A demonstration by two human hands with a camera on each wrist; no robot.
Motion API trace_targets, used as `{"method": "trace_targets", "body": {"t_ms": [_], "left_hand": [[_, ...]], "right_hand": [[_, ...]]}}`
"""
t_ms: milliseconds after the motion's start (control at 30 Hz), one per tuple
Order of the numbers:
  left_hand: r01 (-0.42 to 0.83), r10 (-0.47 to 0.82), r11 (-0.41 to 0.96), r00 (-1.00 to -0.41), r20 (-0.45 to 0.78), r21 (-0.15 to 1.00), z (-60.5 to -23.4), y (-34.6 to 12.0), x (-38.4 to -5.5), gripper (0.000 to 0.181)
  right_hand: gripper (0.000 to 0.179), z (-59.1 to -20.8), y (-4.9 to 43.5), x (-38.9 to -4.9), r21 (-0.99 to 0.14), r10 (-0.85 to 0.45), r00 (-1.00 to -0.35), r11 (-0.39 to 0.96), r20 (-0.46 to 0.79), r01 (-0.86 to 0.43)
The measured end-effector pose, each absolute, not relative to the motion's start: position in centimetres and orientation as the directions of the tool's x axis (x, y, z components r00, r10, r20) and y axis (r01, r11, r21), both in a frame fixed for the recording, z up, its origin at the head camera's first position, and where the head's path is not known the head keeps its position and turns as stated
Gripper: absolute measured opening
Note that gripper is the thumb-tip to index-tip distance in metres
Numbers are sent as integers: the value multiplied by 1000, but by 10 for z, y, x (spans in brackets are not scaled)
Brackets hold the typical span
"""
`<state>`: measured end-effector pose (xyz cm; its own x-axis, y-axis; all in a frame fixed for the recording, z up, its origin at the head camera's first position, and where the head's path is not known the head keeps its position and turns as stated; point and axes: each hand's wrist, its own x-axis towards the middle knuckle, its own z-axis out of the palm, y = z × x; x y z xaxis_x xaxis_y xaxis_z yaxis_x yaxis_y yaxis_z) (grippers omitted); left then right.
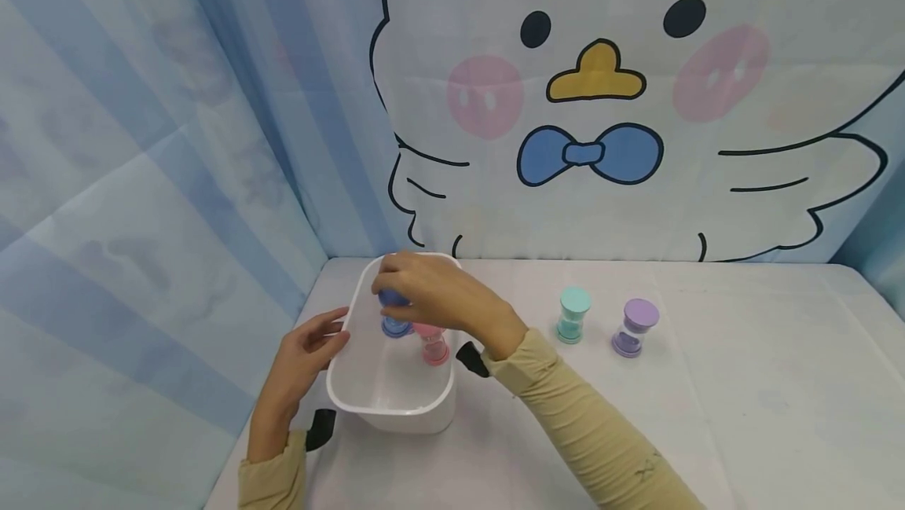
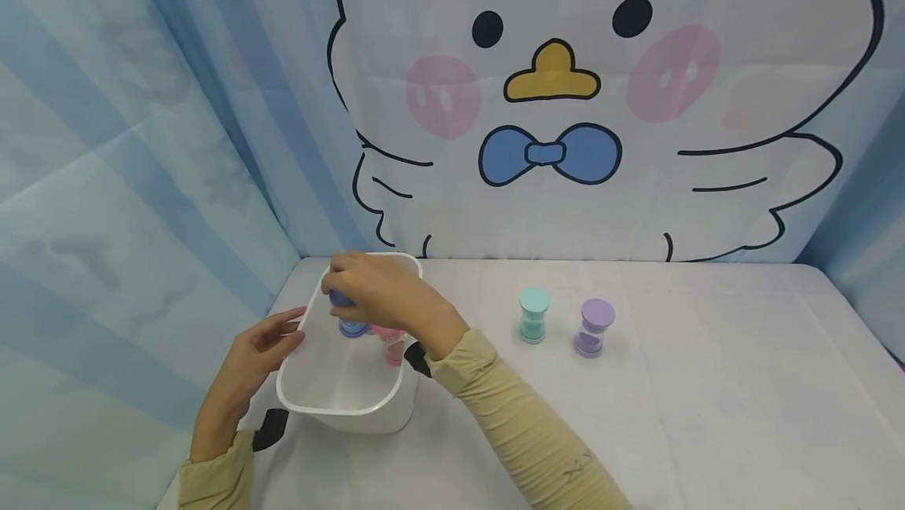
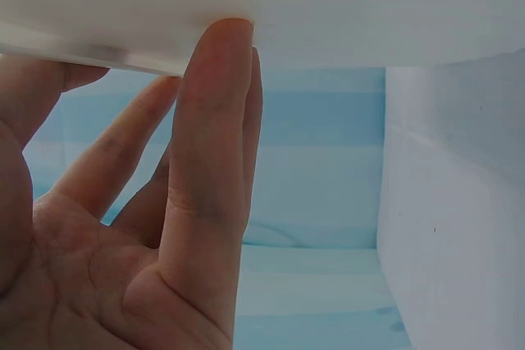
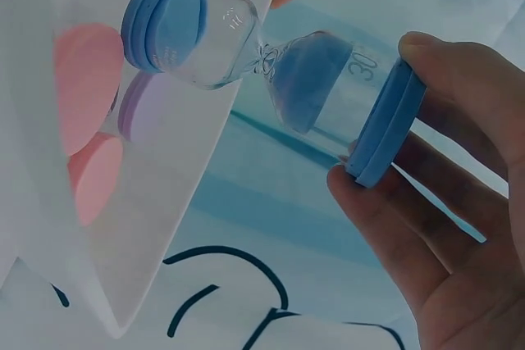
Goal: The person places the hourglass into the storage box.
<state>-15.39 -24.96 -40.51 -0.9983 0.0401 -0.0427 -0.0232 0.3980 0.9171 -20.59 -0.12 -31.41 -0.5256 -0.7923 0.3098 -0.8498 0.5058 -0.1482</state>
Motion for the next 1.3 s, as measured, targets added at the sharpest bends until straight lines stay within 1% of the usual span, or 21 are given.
{"method": "trace_targets", "body": {"t_ms": [333,533,833,1300], "left_hand": [[-31,31,417,-998,-48,908,-406,-249,-154,53],[-39,25,421,-998,-55,906,-406,-250,-155,51],[-41,23,424,-998,-56,905,-406,-250,-155,51],[-34,20,435,-999,-47,900,-407,-250,-156,50]], "right_hand": [[26,-318,-8,-209,-116,-803,-529,518,276,-847],[26,-320,-14,-211,-116,-818,-523,511,241,-852],[26,-320,-21,-212,-111,-821,-533,522,205,-846],[25,-321,-30,-218,-150,-823,-556,539,116,-829]]}}
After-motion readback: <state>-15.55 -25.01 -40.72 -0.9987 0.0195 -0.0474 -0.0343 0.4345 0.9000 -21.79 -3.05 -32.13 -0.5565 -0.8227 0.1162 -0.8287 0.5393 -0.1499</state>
